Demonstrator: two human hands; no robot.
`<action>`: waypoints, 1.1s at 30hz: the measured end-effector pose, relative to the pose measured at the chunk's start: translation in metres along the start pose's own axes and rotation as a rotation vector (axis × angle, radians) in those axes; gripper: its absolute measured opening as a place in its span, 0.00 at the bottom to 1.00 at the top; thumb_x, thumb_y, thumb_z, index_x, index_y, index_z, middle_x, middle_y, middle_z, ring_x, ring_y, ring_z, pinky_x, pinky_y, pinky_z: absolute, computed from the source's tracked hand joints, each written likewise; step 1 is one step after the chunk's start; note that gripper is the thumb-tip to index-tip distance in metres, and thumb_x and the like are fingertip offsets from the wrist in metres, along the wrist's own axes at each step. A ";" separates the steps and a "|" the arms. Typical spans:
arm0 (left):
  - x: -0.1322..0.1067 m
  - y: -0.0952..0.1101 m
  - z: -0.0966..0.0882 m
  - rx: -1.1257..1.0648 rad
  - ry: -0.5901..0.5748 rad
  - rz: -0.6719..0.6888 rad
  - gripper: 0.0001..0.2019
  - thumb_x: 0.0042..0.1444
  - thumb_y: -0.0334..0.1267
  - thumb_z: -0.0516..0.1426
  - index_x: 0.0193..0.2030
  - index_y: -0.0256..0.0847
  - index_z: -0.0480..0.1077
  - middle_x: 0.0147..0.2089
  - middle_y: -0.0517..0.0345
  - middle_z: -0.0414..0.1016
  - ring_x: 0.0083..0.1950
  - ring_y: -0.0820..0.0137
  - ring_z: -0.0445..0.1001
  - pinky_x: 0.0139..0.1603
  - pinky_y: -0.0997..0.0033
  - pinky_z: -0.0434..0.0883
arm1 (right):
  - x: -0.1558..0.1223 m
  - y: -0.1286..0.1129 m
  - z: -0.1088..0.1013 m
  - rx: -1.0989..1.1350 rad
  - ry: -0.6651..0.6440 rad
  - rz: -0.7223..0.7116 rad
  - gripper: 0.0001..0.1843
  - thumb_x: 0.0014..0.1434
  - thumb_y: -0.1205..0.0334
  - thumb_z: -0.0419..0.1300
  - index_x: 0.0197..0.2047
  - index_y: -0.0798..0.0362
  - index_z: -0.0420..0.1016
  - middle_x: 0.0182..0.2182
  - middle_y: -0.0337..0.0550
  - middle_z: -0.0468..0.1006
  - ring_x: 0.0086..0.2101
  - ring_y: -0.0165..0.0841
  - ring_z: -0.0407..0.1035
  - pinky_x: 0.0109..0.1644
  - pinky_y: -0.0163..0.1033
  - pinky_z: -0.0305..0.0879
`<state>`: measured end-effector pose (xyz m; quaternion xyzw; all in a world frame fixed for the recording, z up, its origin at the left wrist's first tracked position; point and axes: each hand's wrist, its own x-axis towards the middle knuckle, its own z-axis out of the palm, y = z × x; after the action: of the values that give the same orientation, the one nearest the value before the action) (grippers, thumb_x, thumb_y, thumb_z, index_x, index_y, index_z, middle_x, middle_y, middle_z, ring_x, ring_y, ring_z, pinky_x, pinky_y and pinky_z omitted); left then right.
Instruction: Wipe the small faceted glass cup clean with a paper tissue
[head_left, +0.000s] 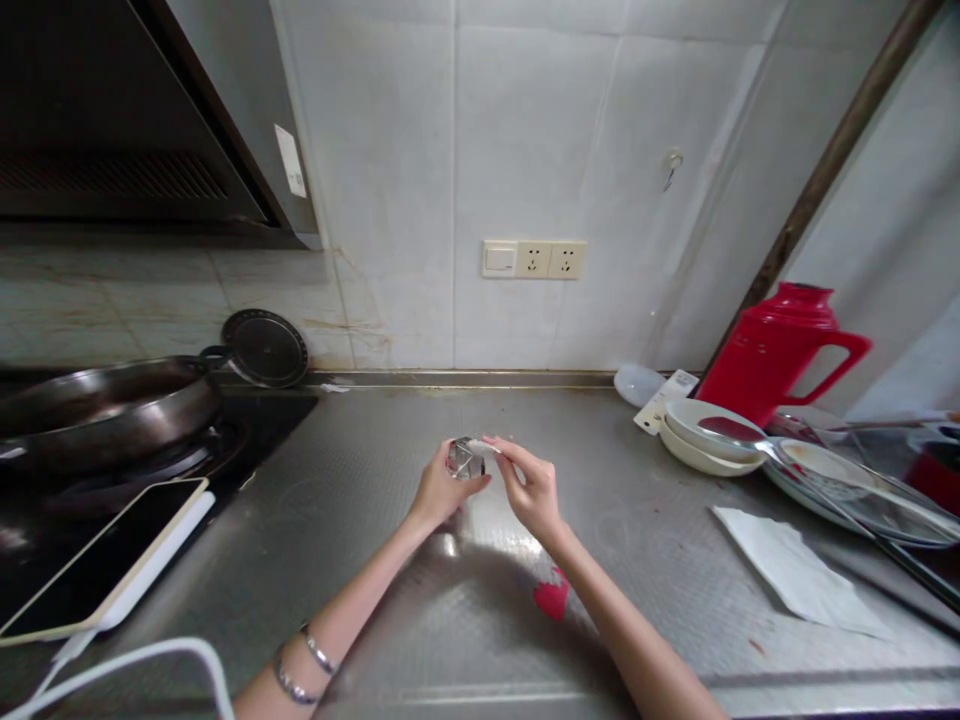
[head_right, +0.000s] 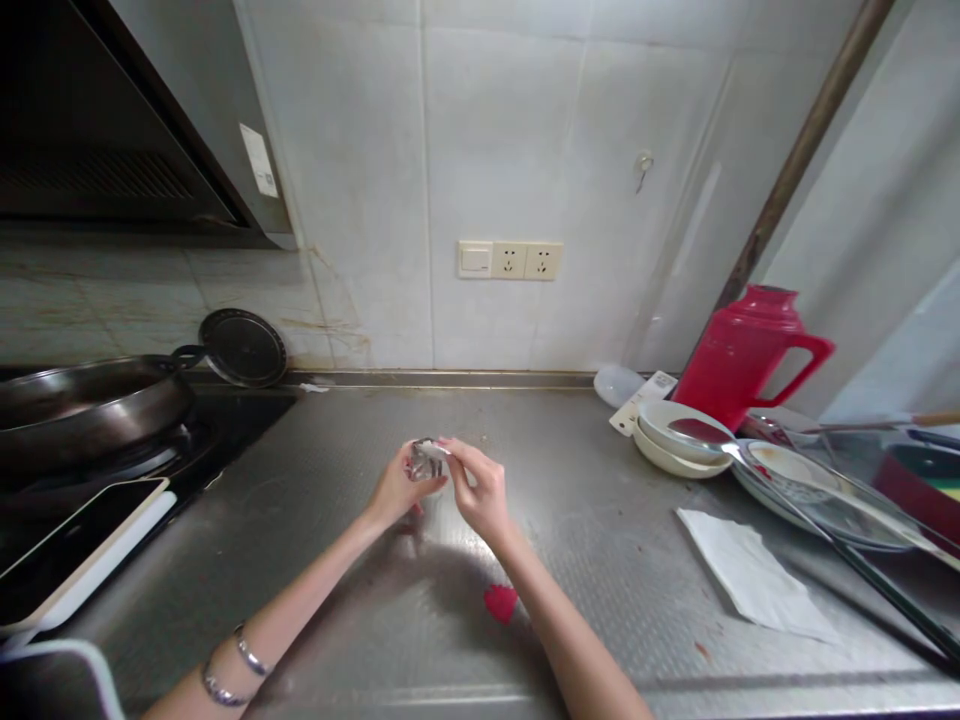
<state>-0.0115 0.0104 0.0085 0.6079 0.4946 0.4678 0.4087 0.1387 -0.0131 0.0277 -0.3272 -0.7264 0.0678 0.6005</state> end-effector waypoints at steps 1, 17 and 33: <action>-0.001 0.000 0.001 0.044 0.015 0.012 0.31 0.38 0.42 0.66 0.50 0.39 0.63 0.33 0.60 0.73 0.27 0.73 0.70 0.16 0.81 0.62 | 0.000 0.002 0.001 -0.019 0.019 -0.018 0.15 0.63 0.67 0.51 0.47 0.48 0.76 0.43 0.46 0.80 0.47 0.39 0.73 0.53 0.47 0.70; -0.004 -0.006 0.001 0.118 -0.026 0.080 0.26 0.41 0.41 0.64 0.48 0.41 0.64 0.33 0.60 0.76 0.24 0.72 0.71 0.19 0.77 0.66 | -0.006 0.006 0.008 -0.076 -0.281 -0.313 0.23 0.59 0.75 0.49 0.55 0.50 0.69 0.45 0.48 0.79 0.49 0.35 0.72 0.59 0.52 0.63; -0.011 0.014 0.008 -0.096 -0.122 -0.105 0.25 0.41 0.44 0.65 0.46 0.38 0.66 0.26 0.64 0.67 0.18 0.79 0.63 0.12 0.80 0.64 | -0.001 0.014 0.004 0.090 0.048 0.203 0.11 0.60 0.62 0.56 0.41 0.46 0.79 0.39 0.40 0.81 0.49 0.46 0.71 0.54 0.54 0.67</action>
<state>-0.0016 -0.0032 0.0182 0.5883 0.4770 0.4308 0.4907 0.1404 -0.0015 0.0192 -0.3734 -0.6712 0.1530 0.6218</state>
